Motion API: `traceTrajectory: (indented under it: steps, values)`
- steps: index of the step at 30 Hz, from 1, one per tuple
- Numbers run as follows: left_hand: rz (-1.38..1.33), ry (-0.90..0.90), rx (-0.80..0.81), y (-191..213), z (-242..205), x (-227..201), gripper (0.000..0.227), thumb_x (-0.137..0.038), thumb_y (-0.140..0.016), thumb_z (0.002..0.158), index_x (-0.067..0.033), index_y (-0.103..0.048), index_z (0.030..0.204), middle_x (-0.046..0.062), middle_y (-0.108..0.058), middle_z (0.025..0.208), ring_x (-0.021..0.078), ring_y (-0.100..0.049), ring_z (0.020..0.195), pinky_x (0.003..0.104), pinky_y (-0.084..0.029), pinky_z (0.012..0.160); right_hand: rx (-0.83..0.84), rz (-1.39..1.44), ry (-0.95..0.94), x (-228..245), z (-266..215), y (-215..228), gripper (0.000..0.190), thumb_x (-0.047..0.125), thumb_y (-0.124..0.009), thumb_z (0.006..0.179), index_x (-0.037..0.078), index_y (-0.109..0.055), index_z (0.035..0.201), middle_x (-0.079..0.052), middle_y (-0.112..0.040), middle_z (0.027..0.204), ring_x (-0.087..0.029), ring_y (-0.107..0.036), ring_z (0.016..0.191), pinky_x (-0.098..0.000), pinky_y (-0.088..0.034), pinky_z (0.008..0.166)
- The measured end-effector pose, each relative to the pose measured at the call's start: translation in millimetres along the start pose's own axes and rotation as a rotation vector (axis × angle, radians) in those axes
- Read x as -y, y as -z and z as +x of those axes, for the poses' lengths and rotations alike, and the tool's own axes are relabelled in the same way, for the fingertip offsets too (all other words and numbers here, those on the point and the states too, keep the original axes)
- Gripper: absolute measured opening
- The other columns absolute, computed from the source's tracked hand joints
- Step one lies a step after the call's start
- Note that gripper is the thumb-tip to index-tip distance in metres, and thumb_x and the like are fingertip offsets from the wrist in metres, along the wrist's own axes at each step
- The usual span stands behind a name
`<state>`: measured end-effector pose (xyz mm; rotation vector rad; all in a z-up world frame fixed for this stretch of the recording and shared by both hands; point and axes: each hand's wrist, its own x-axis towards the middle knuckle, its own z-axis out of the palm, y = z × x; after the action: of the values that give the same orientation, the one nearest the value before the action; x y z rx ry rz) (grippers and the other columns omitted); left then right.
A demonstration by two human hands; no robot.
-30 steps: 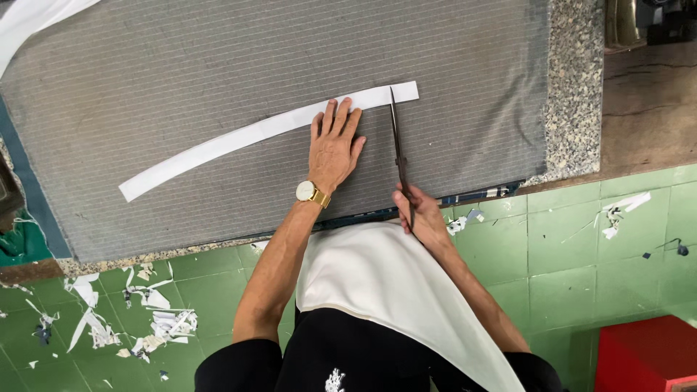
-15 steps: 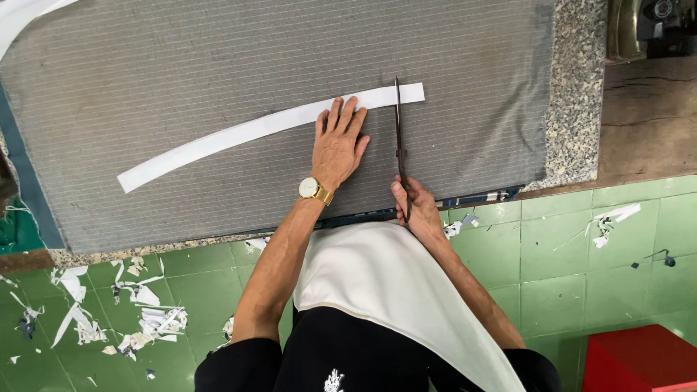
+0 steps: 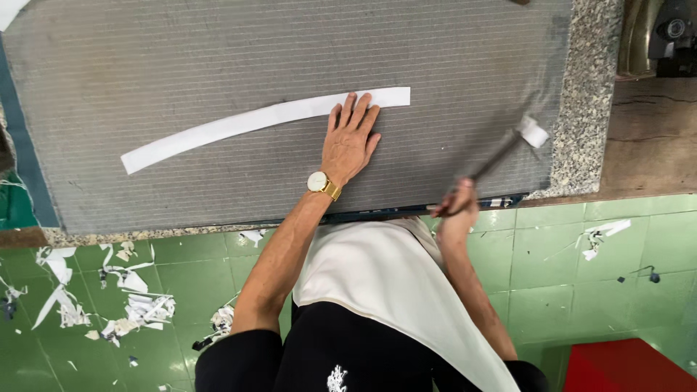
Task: The person uses large shears to cut a long strip of white fabric into smaller pieces on a gray cutting mat. The person repeatedly positions the fabric and cuts it, then gathers the cut pieces and places them aside.
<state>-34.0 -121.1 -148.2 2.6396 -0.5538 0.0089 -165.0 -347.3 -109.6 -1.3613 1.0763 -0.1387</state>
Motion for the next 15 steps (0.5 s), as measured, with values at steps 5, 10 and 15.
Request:
traceTrajectory:
  steps: [5, 10, 15]
  values:
    - [-0.006, -0.024, -0.027, 7, 8, -2, 0.052, -0.037, -0.064, 0.102, -0.0115, -0.055, 0.146, 0.014, -0.040, 0.158, 0.0366, -0.028, 0.151, 0.057, -0.019, 0.122, -0.083, 0.030, 0.222, 20, 0, 69, 0.049, 0.050, -0.054, 0.109, 0.004, -0.058, 0.124, 0.000, -0.050, 0.061, -0.012, -0.056, 0.048, -0.0257, -0.053, 0.038]
    - [0.017, 0.010, -0.031, 1, 16, -13, 0.062, -0.040, -0.060, 0.108, -0.0088, -0.042, 0.158, 0.020, -0.022, 0.168, 0.0401, -0.017, 0.156, 0.060, -0.014, 0.125, -0.079, 0.090, 0.321, 21, -32, 105, 0.044, 0.040, -0.050, 0.114, 0.000, -0.053, 0.133, -0.001, -0.046, 0.062, -0.012, -0.054, 0.048, -0.0252, -0.050, 0.039]
    - [0.096, 0.061, -0.093, -11, 18, -19, 0.066, -0.045, -0.062, 0.107, -0.0056, -0.044, 0.157, 0.022, -0.024, 0.167, 0.0436, -0.015, 0.155, 0.063, -0.010, 0.123, 0.003, 0.068, 0.317, 3, -39, 124, 0.042, 0.029, -0.043, 0.114, -0.004, -0.052, 0.138, -0.003, -0.046, 0.060, -0.013, -0.054, 0.045, -0.0257, -0.051, 0.036]
